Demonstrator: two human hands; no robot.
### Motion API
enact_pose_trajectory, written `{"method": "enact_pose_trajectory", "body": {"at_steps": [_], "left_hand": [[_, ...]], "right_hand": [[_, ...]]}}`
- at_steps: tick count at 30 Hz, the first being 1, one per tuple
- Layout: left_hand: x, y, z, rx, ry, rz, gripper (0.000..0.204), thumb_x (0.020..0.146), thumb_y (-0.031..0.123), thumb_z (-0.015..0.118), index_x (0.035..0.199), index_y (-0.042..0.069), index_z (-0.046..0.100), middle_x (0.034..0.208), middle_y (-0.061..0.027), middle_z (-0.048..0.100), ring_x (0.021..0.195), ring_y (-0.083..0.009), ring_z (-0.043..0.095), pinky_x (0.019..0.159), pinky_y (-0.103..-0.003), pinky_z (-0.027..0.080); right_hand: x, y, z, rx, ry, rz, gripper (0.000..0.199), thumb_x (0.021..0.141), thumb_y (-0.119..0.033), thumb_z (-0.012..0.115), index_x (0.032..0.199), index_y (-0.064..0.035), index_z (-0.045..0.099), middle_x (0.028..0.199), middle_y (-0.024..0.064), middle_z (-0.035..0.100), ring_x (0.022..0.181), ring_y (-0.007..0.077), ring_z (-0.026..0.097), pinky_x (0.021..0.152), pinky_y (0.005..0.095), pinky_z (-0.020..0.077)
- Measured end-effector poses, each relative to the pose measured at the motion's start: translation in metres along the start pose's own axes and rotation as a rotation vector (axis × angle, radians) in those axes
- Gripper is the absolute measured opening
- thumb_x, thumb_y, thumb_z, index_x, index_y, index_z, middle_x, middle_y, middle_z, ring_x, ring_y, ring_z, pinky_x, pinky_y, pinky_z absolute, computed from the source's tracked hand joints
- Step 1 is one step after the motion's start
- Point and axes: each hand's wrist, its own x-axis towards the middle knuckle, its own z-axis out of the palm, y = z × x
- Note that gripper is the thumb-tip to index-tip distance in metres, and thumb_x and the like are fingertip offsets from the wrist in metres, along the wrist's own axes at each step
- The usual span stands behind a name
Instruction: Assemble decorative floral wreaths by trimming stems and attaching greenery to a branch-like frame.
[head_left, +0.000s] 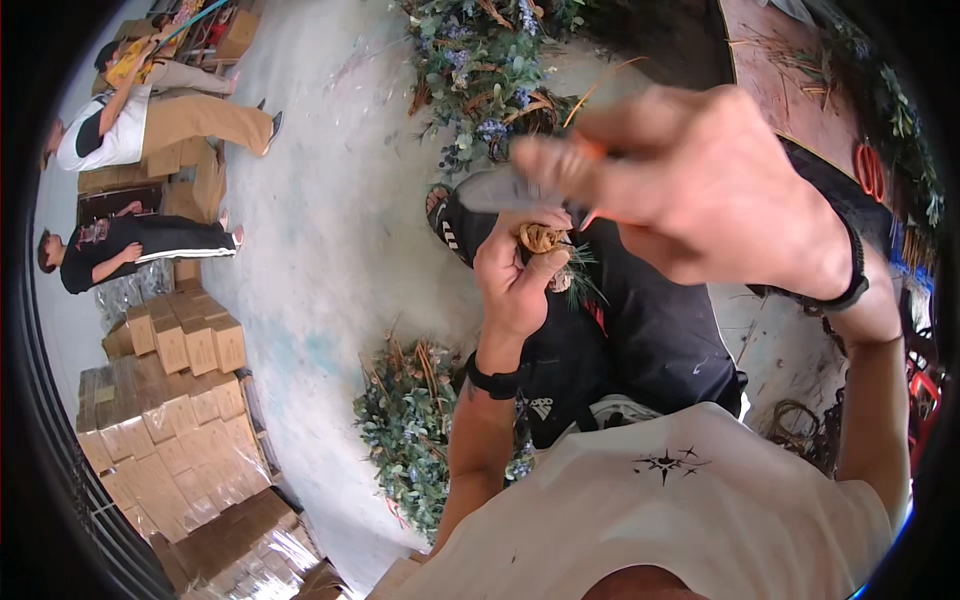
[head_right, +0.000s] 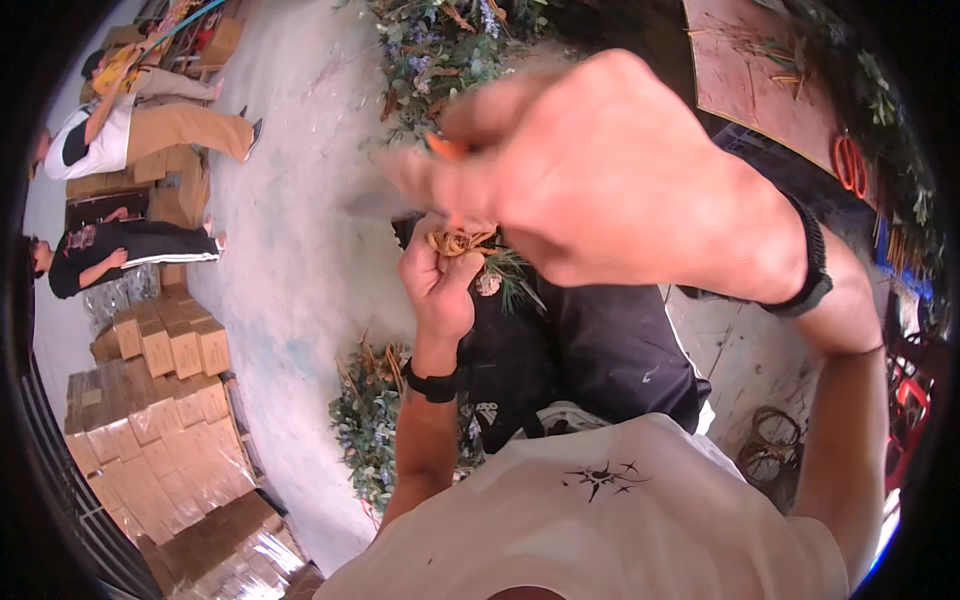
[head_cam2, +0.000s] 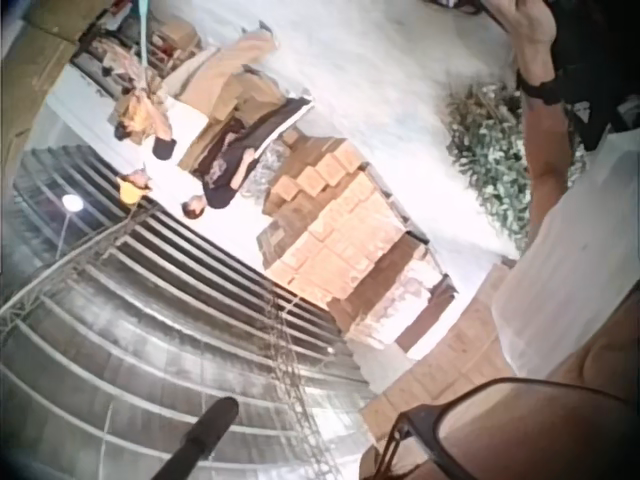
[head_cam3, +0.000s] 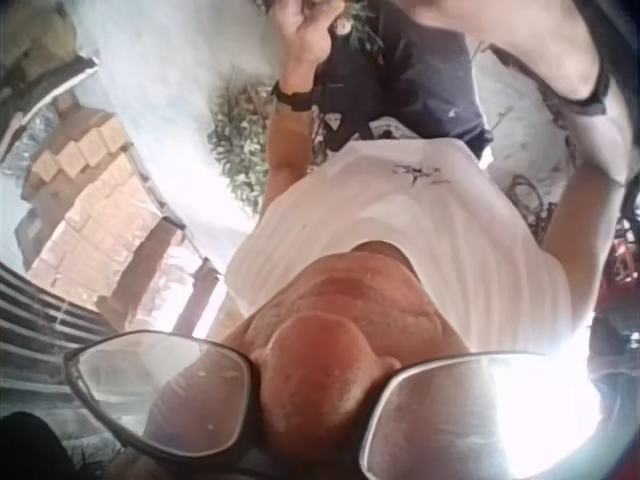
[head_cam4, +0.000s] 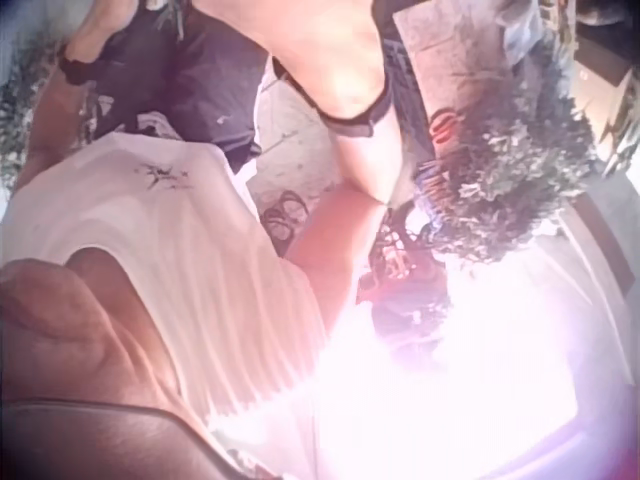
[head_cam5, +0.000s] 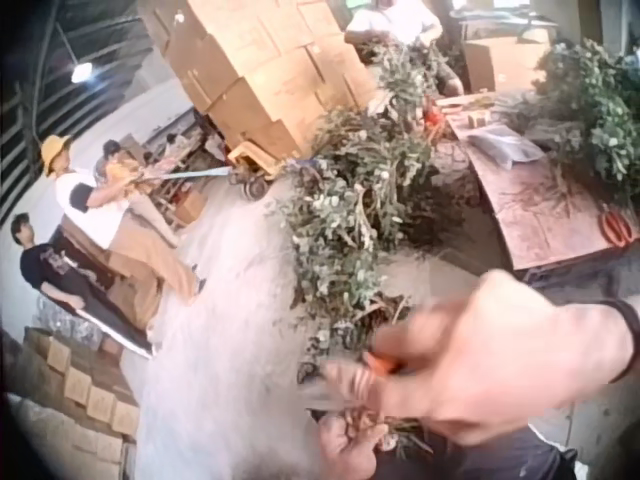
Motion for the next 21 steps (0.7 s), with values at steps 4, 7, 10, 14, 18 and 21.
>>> {"method": "enact_pose_trajectory", "body": {"at_steps": [4, 7, 10, 14, 18, 21], "left_hand": [[0.004, -0.004, 0.008, 0.058, -0.003, 0.034, 0.020, 0.092, 0.007, 0.076, 0.108, 0.001, 0.065, 0.105, -0.0077, 0.070, 0.084, -0.0091, 0.060, 0.073, -0.025, 0.050], [-0.003, -0.012, 0.000, 0.067, 0.014, 0.045, 0.019, 0.092, 0.006, 0.074, 0.108, 0.001, 0.066, 0.107, -0.0099, 0.069, 0.094, -0.0130, 0.064, 0.083, -0.028, 0.051], [0.001, -0.001, 0.008, -0.056, -0.029, 0.000, 0.020, 0.093, 0.014, 0.073, 0.107, 0.002, 0.066, 0.113, -0.0112, 0.068, 0.102, -0.0182, 0.066, 0.096, -0.033, 0.051], [-0.004, 0.000, 0.002, 0.070, -0.010, -0.028, 0.025, 0.094, 0.020, 0.072, 0.108, 0.001, 0.066, 0.114, -0.0112, 0.069, 0.105, -0.0184, 0.066, 0.097, -0.033, 0.050], [0.004, 0.002, 0.000, 0.079, -0.048, 0.063, 0.030, 0.092, 0.021, 0.075, 0.112, 0.000, 0.067, 0.117, -0.0122, 0.068, 0.108, -0.0191, 0.065, 0.098, -0.033, 0.050], [-0.001, 0.008, -0.004, -0.028, -0.069, 0.010, 0.049, 0.098, 0.039, 0.070, 0.119, -0.005, 0.065, 0.123, -0.0169, 0.067, 0.113, -0.0219, 0.065, 0.102, -0.036, 0.048]], "right_hand": [[-0.022, -0.004, 0.020, -0.102, -0.228, -0.159, 0.061, 0.075, -0.013, 0.072, 0.135, -0.0233, 0.066, 0.103, 0.0042, 0.066, 0.077, 0.0220, 0.069, 0.061, 0.0337, 0.0582], [-0.018, -0.007, 0.024, -0.154, 0.039, -0.181, 0.055, 0.074, -0.015, 0.074, 0.128, -0.0253, 0.068, 0.096, 0.0023, 0.062, 0.071, 0.0176, 0.064, 0.055, 0.0298, 0.0552], [-0.020, -0.008, 0.022, -0.190, 0.372, -0.265, 0.051, 0.073, -0.019, 0.076, 0.123, -0.0261, 0.070, 0.091, -0.0012, 0.059, 0.067, 0.0134, 0.061, 0.048, 0.0277, 0.0511], [-0.030, -0.016, 0.020, -0.265, -0.188, -0.193, 0.049, 0.075, -0.020, 0.071, 0.123, -0.0251, 0.070, 0.096, -0.0013, 0.063, 0.075, 0.0154, 0.068, 0.056, 0.0270, 0.0573], [-0.037, -0.017, 0.012, -0.036, 0.154, -0.125, 0.072, 0.066, -0.011, 0.078, 0.137, -0.0215, 0.066, 0.102, 0.0047, 0.065, 0.077, 0.0189, 0.067, 0.063, 0.0309, 0.0578], [-0.051, -0.006, 0.020, 0.255, 0.005, 0.231, 0.087, 0.059, -0.002, 0.080, 0.143, -0.0122, 0.061, 0.119, 0.0166, 0.068, 0.088, 0.0381, 0.068, 0.078, 0.0428, 0.0598]]}}
